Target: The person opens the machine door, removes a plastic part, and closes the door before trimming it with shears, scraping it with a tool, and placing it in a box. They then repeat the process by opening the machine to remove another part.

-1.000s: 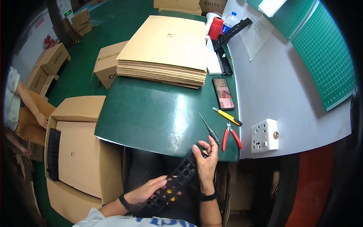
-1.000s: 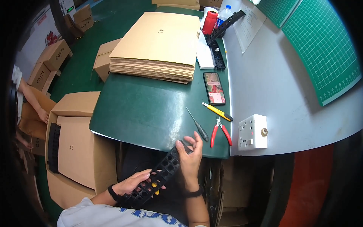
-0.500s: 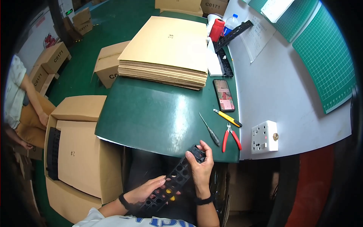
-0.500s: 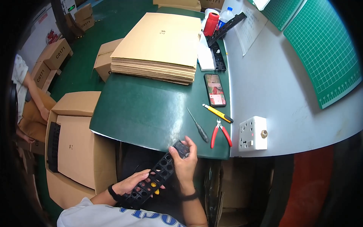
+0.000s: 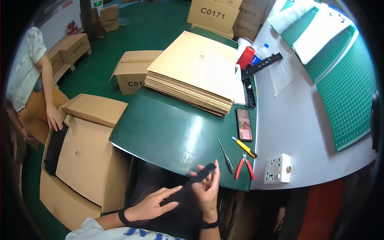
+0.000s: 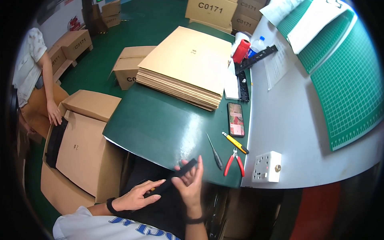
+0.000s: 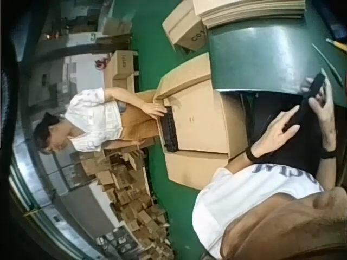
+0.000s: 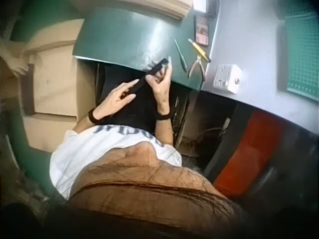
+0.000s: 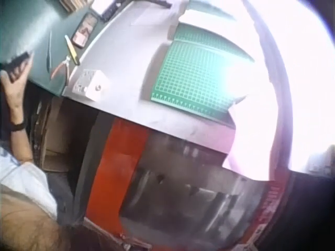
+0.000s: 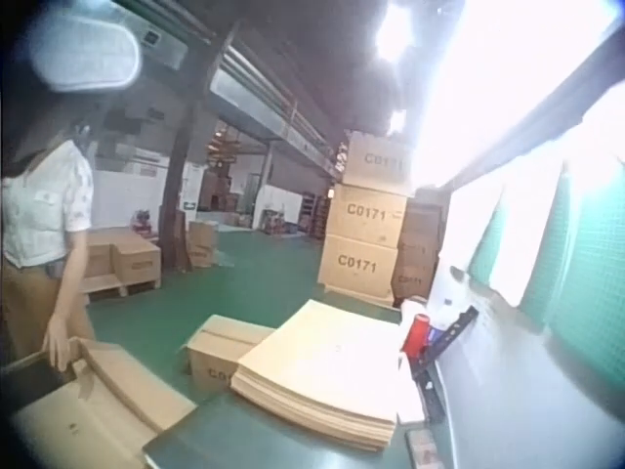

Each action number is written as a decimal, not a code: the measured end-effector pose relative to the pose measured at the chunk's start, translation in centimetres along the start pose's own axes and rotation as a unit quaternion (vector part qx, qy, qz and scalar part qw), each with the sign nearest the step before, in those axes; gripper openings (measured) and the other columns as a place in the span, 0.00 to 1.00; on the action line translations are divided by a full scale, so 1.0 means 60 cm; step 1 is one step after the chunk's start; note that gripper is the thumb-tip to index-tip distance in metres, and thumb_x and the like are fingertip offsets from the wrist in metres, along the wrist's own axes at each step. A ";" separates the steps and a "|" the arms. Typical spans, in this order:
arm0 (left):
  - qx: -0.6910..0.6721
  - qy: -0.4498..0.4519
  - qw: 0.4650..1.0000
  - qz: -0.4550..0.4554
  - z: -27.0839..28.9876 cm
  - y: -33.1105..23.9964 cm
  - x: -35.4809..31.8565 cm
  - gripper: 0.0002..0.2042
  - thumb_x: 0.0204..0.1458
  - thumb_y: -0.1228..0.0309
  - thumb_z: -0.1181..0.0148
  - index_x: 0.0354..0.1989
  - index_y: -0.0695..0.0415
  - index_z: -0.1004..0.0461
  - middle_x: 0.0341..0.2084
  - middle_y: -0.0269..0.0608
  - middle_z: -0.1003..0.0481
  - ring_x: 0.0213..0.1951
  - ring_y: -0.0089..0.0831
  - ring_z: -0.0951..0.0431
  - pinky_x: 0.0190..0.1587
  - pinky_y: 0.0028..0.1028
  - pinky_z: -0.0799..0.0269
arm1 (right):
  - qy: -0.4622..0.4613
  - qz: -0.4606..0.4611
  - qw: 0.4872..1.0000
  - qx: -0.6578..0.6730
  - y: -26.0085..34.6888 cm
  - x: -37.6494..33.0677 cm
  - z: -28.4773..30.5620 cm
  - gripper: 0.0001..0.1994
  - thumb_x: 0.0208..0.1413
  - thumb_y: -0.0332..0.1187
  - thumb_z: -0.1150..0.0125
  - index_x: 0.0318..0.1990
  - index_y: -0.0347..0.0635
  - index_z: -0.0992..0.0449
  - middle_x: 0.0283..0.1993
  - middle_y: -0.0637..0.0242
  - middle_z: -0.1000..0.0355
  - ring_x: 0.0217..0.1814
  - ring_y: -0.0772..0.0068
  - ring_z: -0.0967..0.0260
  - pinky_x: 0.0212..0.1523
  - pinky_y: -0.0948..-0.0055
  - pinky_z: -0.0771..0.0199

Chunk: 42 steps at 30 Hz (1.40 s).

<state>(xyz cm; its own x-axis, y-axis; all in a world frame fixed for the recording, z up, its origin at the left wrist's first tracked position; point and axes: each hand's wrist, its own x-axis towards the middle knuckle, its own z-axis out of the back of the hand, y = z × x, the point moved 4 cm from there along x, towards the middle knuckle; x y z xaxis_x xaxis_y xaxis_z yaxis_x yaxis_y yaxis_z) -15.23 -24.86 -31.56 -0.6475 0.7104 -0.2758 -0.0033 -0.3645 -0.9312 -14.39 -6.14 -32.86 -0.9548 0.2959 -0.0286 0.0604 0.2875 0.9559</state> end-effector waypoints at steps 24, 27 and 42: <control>0.141 -0.174 0.945 -0.238 0.003 0.001 -0.108 0.23 0.63 0.60 0.50 0.61 0.61 0.38 0.48 0.53 0.30 0.50 0.43 0.27 0.51 0.36 0.30 | -0.160 0.156 0.973 -0.052 0.097 -0.007 -0.105 0.29 0.64 0.54 0.56 0.55 0.32 0.38 0.41 0.52 0.32 0.33 0.59 0.30 0.29 0.68 0.24; 0.206 -0.123 0.960 -0.146 -0.008 0.056 -0.086 0.29 0.66 0.56 0.59 0.70 0.58 0.54 0.58 0.56 0.38 0.59 0.47 0.36 0.63 0.38 0.41 | -0.130 0.185 0.972 -0.060 0.101 -0.010 -0.124 0.30 0.64 0.54 0.56 0.58 0.32 0.40 0.43 0.50 0.32 0.35 0.56 0.28 0.29 0.68 0.21; 0.472 -0.541 0.677 -0.160 0.180 0.039 -0.175 0.15 0.43 0.78 0.39 0.43 0.56 0.23 0.36 0.37 0.21 0.35 0.31 0.21 0.37 0.28 0.22 | 0.004 0.371 0.922 -0.108 0.095 -0.041 -0.155 0.32 0.67 0.42 0.54 0.67 0.26 0.55 0.53 0.40 0.34 0.45 0.48 0.27 0.48 0.61 0.22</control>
<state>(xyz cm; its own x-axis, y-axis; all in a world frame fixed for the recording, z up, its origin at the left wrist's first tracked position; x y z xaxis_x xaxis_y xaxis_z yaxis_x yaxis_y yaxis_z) -16.68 -39.68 -28.28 -0.6765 0.1719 0.7161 -0.4299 -0.8817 -0.1945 -14.37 -13.69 -24.63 -0.6753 0.3318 0.6587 0.6402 -0.1797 0.7469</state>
